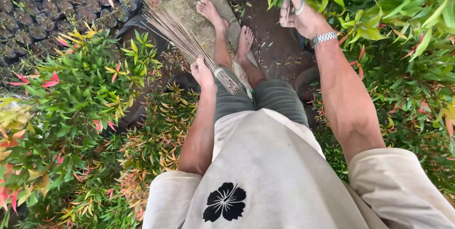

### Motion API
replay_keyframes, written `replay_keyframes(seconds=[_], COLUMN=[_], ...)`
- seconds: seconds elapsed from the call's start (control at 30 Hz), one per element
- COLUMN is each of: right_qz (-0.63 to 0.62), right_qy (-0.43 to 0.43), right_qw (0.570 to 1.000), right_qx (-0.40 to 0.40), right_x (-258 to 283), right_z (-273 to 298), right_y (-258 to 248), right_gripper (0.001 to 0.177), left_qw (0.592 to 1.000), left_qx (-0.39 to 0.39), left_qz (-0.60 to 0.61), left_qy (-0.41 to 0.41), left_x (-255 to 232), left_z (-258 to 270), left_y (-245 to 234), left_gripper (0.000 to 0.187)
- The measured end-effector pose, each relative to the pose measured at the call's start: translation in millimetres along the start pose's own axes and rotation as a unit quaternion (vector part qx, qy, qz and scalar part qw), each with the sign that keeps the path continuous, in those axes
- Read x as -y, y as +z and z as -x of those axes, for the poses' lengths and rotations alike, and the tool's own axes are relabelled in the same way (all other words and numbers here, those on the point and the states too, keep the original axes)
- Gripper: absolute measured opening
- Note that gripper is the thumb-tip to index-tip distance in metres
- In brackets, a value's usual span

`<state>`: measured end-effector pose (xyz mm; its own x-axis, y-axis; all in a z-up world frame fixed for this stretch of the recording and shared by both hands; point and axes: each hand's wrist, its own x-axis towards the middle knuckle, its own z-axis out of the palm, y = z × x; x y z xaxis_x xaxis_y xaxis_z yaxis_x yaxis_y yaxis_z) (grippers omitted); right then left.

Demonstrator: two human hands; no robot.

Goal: The person trims several potted plants with colorful foliage using shears. They move along a brick path, cutting leaves and branches from different plants, and occasionally use a broom to sweep debris.

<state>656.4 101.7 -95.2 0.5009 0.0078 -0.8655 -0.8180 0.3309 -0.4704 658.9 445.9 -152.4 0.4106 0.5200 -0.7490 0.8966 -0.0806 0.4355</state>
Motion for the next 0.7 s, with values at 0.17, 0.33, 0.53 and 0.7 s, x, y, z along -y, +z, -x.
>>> replay_keyframes(seconds=[0.17,0.33,0.53,0.7], right_qz=[0.126,0.185,0.192,0.175], right_qy=[-0.007,0.051,0.16,0.18], right_qw=[0.988,0.981,0.965,0.964], right_qx=[-0.085,0.033,0.081,0.087], right_x=[-4.6,-53.3,-62.3,-73.2], right_z=[18.0,49.9,38.9,-49.8], right_y=[9.1,6.1,-6.1,-25.4], right_gripper=[0.059,0.076,0.12,0.122], left_qw=[0.999,0.996,0.996,0.997], left_qx=[0.024,0.052,0.053,0.049], left_qz=[-0.006,0.008,0.013,0.025], left_qy=[0.028,0.068,0.073,0.063], left_x=[0.3,44.6,58.0,81.5], left_z=[2.5,-32.3,-28.6,-34.5], left_y=[6.2,6.3,10.5,9.8], left_gripper=[0.029,0.043,0.038,0.034])
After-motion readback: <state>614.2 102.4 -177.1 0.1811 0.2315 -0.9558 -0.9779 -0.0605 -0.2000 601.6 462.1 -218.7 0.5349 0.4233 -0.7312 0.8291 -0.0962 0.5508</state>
